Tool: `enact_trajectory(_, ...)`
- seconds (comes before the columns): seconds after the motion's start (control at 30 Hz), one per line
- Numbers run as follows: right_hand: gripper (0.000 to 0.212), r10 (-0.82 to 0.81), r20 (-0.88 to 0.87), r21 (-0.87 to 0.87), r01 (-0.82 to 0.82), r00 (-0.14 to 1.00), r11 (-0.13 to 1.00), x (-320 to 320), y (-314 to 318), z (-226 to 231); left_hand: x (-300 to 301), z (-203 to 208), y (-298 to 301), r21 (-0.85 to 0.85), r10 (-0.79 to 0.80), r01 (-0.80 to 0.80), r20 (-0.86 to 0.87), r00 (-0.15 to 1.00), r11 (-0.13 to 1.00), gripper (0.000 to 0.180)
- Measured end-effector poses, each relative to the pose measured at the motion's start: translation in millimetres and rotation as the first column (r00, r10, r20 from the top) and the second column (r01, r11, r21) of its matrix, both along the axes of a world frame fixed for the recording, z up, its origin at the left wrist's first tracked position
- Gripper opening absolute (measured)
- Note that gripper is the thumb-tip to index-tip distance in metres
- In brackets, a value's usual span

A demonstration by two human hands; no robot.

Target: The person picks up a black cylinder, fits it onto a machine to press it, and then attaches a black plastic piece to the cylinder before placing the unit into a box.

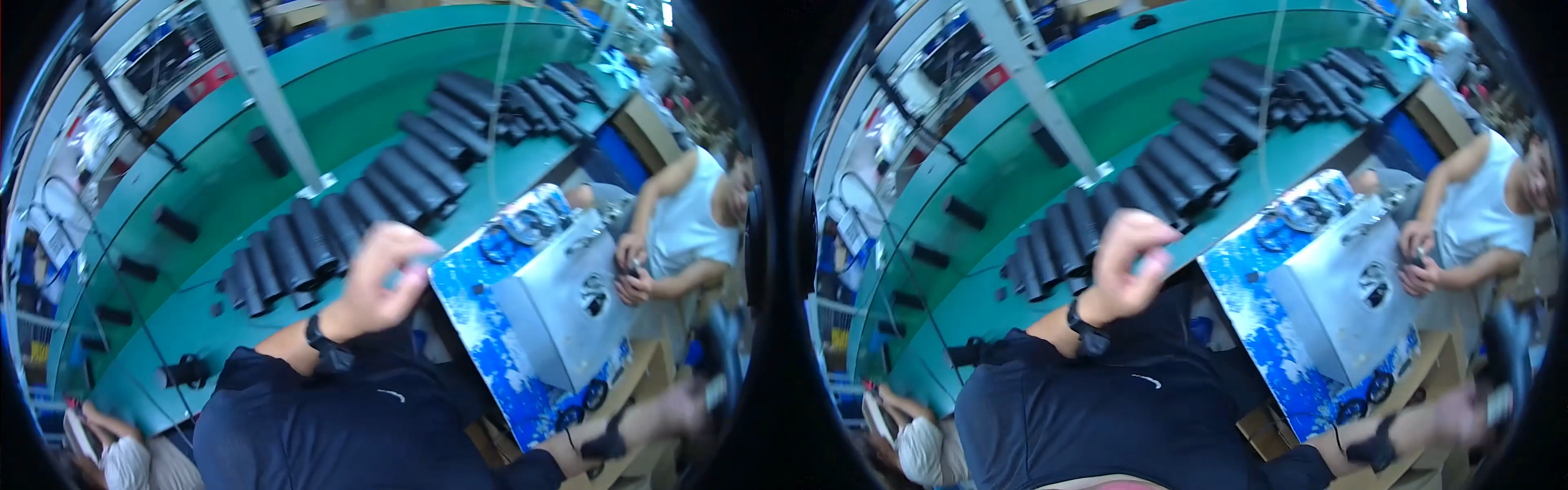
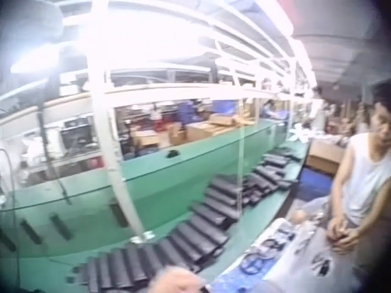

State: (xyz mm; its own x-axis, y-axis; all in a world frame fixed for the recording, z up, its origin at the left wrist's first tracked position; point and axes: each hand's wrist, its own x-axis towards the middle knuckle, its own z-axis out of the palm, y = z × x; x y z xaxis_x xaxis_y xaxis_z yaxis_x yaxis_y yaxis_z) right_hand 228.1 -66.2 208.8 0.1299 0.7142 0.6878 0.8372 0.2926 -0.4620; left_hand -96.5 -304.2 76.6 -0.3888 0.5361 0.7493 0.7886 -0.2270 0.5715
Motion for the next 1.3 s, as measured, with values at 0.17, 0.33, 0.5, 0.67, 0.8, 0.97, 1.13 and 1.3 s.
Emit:
enact_trajectory(0.17, 0.07, 0.813, -0.117, 0.342, -0.745, 0.571, 0.572, -23, -28, -18, -159, -41, -156, 0.113, 0.54, -0.648, 0.456, 0.707, 0.753, 0.025)
enact_trajectory(0.33, 0.074, 0.911, -0.217, -0.008, -0.934, 0.352, 0.358, -67, -77, -118, -345, -106, -173, -0.44, 0.808, -0.727, -0.004, 0.589, 0.527, 0.075)
enact_trajectory(0.5, 0.076, 0.961, -0.132, 0.124, -0.958, 0.242, 0.258, -73, -87, -142, -450, -155, -199, -0.503, 0.686, -0.763, -0.384, 0.617, 0.405, 0.083)
enact_trajectory(0.67, 0.074, 0.947, -0.029, 0.144, -0.936, 0.319, 0.32, -54, -96, -137, -407, -158, -159, -0.297, 0.737, -0.738, -0.139, 0.661, 0.606, 0.063)
enact_trajectory(0.8, 0.065, 0.937, -0.069, 0.186, -0.918, 0.342, 0.349, -42, -98, -142, -354, -117, -181, 0.05, 0.778, -0.793, 0.163, 0.606, 0.607, 0.059)
enact_trajectory(0.97, 0.052, 0.951, -0.037, 0.215, -0.927, 0.308, 0.309, -26, -92, -150, -219, -48, -203, 0.348, 0.603, -0.801, 0.529, 0.597, 0.487, 0.057)
enact_trajectory(1.13, 0.044, 0.951, 0.027, 0.201, -0.934, 0.308, 0.296, -12, -96, -149, -107, -6, -152, 0.539, 0.344, -0.599, 0.503, 0.793, 0.592, 0.058)
enact_trajectory(1.3, 0.05, 0.922, 0.032, 0.209, -0.904, 0.387, 0.373, 7, -101, -154, -44, 7, -80, 0.394, 0.079, -0.333, 0.538, 0.839, 0.857, 0.059)
